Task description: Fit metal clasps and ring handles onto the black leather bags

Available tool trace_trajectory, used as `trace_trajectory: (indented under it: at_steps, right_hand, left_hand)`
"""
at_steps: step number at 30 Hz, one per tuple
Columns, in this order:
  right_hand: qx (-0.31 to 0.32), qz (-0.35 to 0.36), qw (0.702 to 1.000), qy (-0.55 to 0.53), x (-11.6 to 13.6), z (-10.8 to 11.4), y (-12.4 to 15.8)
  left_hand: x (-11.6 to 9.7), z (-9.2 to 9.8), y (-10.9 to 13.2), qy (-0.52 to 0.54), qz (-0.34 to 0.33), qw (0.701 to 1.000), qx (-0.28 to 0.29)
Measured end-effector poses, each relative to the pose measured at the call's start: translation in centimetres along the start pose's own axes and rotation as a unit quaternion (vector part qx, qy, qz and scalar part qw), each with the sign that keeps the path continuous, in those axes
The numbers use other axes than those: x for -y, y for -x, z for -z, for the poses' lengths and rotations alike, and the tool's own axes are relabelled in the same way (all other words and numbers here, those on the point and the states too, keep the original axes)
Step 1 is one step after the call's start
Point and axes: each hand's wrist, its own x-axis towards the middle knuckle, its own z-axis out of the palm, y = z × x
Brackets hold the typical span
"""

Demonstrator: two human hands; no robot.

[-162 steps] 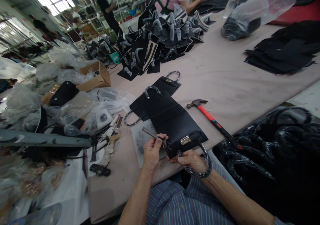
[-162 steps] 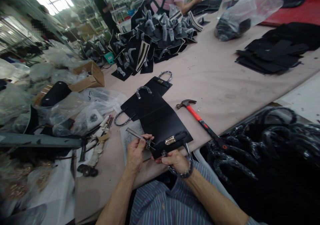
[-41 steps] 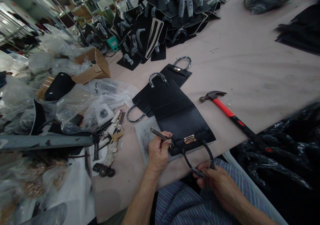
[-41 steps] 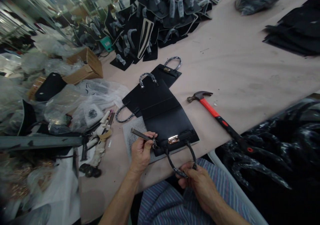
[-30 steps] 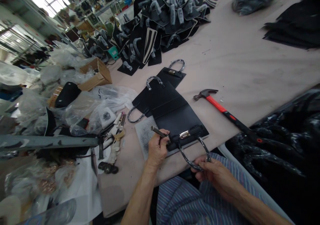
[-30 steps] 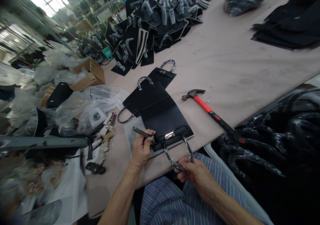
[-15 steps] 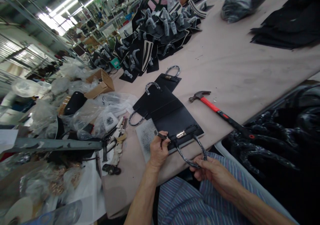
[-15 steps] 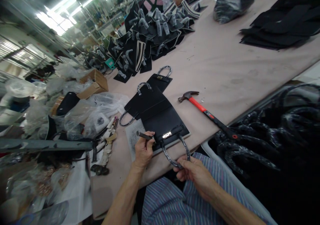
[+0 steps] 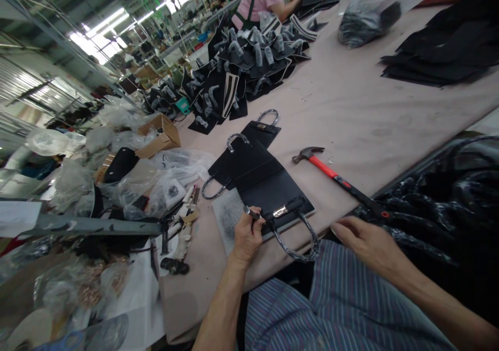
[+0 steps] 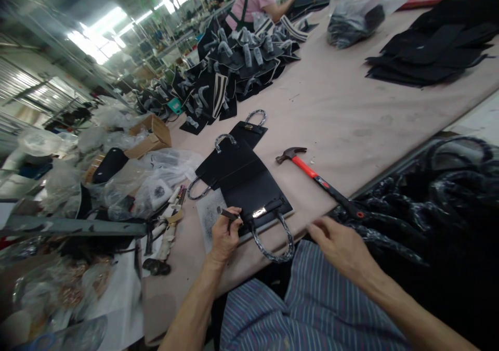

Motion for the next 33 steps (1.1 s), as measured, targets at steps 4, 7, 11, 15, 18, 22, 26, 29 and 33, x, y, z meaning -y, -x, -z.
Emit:
trace_trajectory:
  at_steps: [4,7,11,15,18,22,26,29,33]
  right_hand:
    - [-0.229,0.112,0.937,0.241,-1.6,4.2,-4.2]
    - [-0.157,0.115,0.936,0.293,-2.0,5.3,-7.4]
    - [-0.040,0.036,0.985,0.163,-0.9,5.1,-10.6]
    - [0.133,-0.111,0.964,-0.201,1.6,4.4,-11.0]
    - [0.182,-0.105,0.935,-0.286,3.5,3.7,-9.9]
    - [0.163,-0.104,0.924,-0.330,7.1,4.2,-7.4]
    - [0.040,0.048,0.967,-0.247,12.2,7.3,-3.4]
    - [-0.061,0.201,0.975,-0.072,14.2,8.7,-0.5]
    - [0.048,0.246,0.956,0.152,13.7,8.5,1.3]
  left_hand:
    - [0.0,0.0,0.0,0.001,0.014,1.000,0.012]
    - [-0.1,0.0,0.1,0.008,0.025,0.999,0.026]
    - [-0.1,0.0,0.3,0.015,0.040,0.999,0.030]
    - [-0.2,0.0,0.3,0.014,0.028,0.999,0.030]
    - [-0.5,0.2,0.3,0.011,0.013,1.000,0.023]
    - [-0.6,0.3,0.3,0.012,0.002,1.000,0.018]
    - [-0.4,0.1,0.6,0.024,0.005,1.000,0.018]
    - [-0.2,0.1,0.8,0.021,0.014,0.999,0.024]
    - [-0.2,0.1,0.7,0.017,0.020,0.999,0.034]
